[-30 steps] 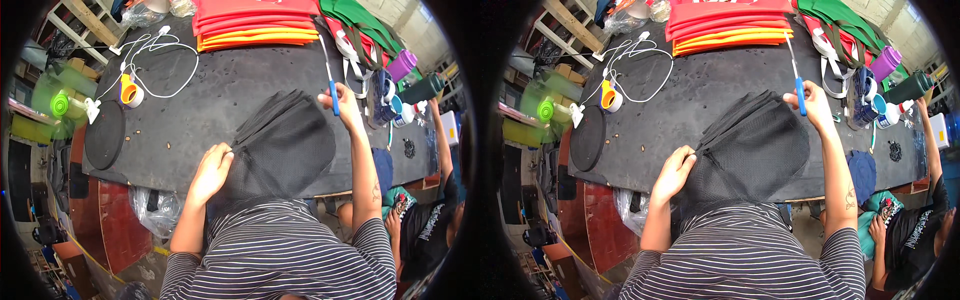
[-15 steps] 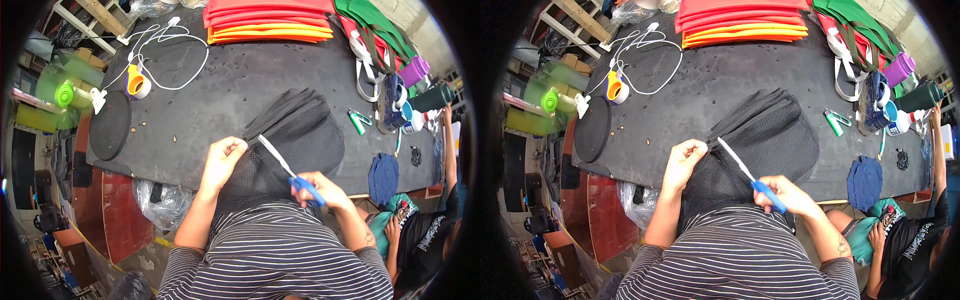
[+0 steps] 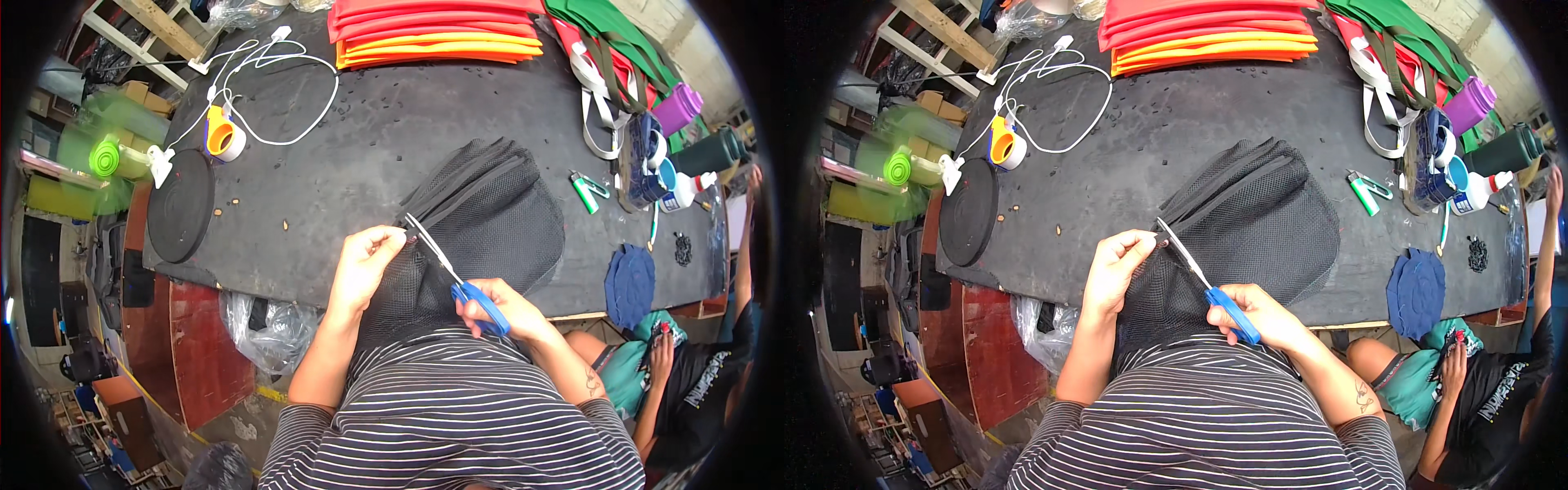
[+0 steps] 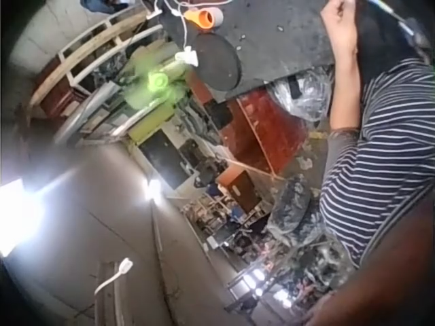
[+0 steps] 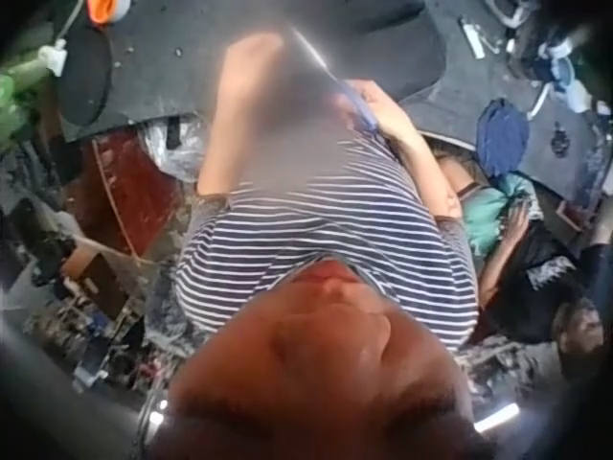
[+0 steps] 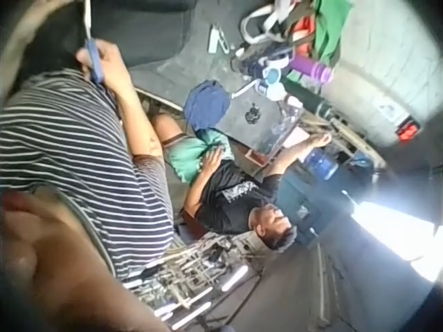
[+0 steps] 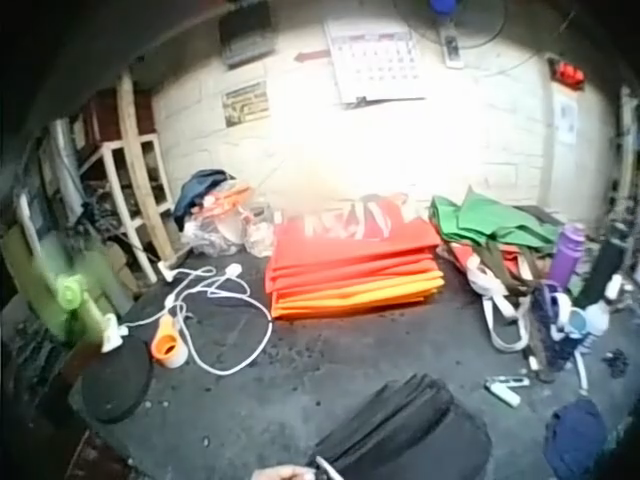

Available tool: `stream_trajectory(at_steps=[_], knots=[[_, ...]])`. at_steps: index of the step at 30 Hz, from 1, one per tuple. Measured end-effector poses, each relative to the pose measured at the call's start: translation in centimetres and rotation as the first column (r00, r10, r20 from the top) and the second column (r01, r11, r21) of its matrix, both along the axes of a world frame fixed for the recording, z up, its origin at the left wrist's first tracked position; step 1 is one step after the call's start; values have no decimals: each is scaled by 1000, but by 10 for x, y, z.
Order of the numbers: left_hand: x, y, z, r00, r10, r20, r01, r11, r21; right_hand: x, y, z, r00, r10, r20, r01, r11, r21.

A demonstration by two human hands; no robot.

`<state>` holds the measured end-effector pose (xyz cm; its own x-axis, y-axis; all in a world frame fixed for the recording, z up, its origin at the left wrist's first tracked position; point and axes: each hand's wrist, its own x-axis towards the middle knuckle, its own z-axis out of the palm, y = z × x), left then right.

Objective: Cutting black mesh fabric into pieces using a pair of scissors.

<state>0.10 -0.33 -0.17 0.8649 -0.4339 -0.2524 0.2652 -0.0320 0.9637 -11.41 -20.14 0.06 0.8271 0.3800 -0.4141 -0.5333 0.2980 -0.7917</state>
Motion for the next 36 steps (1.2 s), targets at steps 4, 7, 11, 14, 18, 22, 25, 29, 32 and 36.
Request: stream_trajectory(at_steps=[4,7,11,14,18,22,25,29,32,36], knots=[[-1,1,-2,1000,6,10,-6,999,-44,1,4,-3,1000,-15,-20,13,998,-62],[-2,1,-1,1000,27,15,-26,998,-61,0,9,1,998,-33,-58,23,987,-162],[-3,1,-1,996,85,15,-83,994,-78,-2,8,-2,999,-23,-31,20,994,-110],[-3,1,2,995,98,31,-95,992,-83,-2,8,-2,999,10,44,-5,993,-119],[-4,1,4,994,93,65,-89,995,-52,1,9,1,998,56,22,-53,992,-116],[-3,1,5,995,84,53,-81,995,-64,3,10,3,1000,25,-13,-27,993,-113],[-4,0,8,993,89,71,-86,995,-46,3,10,-1,1000,17,-18,-19,992,-123],[-5,1,10,993,86,75,-84,996,-22,3,9,3,999,35,-1,-35,967,-253],[-6,0,11,994,89,68,-85,995,-59,7,10,13,996,-87,30,92,962,-258],[-12,-15,18,977,59,204,-52,998,-36,37,4,11,869,-267,417,339,934,-108]])
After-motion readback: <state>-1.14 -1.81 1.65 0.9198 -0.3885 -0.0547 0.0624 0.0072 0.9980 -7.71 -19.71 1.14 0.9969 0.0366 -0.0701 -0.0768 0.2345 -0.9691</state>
